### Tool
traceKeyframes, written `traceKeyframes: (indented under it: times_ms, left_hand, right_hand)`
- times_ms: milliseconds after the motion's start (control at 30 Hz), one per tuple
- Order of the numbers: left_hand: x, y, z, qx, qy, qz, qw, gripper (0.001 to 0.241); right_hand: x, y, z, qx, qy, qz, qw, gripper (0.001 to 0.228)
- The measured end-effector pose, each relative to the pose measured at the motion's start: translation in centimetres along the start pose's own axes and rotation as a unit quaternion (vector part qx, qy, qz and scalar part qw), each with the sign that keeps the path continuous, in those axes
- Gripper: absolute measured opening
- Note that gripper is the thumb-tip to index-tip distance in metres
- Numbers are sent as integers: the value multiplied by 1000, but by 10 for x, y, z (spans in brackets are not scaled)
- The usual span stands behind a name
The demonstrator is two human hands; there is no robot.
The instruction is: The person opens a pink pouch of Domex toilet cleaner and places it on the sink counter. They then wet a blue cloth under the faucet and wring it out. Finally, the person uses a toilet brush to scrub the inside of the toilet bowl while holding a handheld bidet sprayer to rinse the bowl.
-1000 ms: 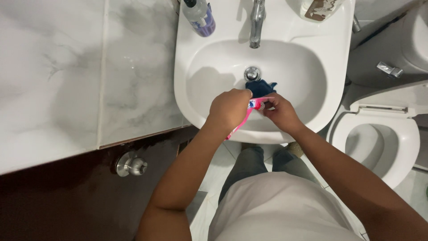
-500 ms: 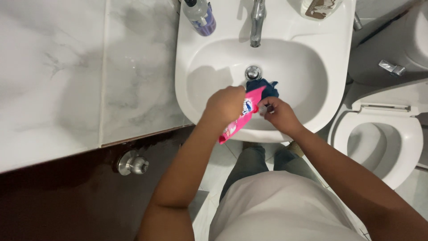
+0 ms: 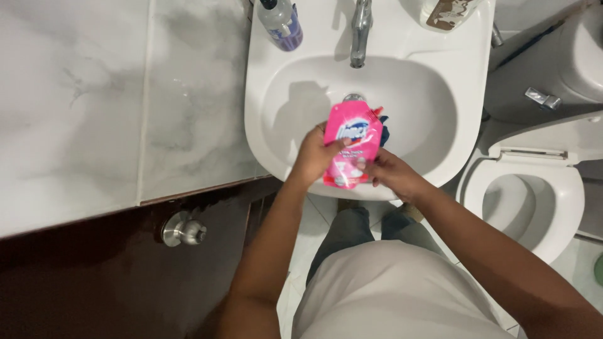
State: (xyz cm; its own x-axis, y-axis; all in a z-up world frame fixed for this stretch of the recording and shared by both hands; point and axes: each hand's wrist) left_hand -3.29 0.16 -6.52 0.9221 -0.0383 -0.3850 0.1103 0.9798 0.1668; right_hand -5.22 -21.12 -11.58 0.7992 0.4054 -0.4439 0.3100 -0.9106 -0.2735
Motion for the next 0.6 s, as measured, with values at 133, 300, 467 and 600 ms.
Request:
traceKeyframes:
  times_ms: [133, 300, 467, 600]
  left_hand:
    - [-2, -10, -18, -55, 8, -10, 998, 47]
    - [3, -16, -43, -103, 15, -45, 994, 44]
    - [8, -16, -48, -67, 14, -44, 997, 39]
    - [10, -18, -52, -78, 20, -23, 997, 37]
  right_hand:
    - [-5, -11, -7, -5, 37, 49, 998, 21]
    - [-2, -9, -6, 20, 36, 70, 997, 22]
    - [-2, -13, -12, 21, 45, 95, 994, 21]
    - [-3, -16, -17, 27, 45, 109, 993, 18]
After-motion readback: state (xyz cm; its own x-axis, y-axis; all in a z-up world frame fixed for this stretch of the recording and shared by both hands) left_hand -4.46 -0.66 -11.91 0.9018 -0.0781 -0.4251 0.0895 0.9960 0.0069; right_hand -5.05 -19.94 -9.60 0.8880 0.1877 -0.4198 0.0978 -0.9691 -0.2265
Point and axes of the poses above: each hand's wrist, its own x-axis towards the middle knuckle, its own y-axis out of the back of the hand, z = x × y, and after that the axes turned 4 degrees about y, right-handed
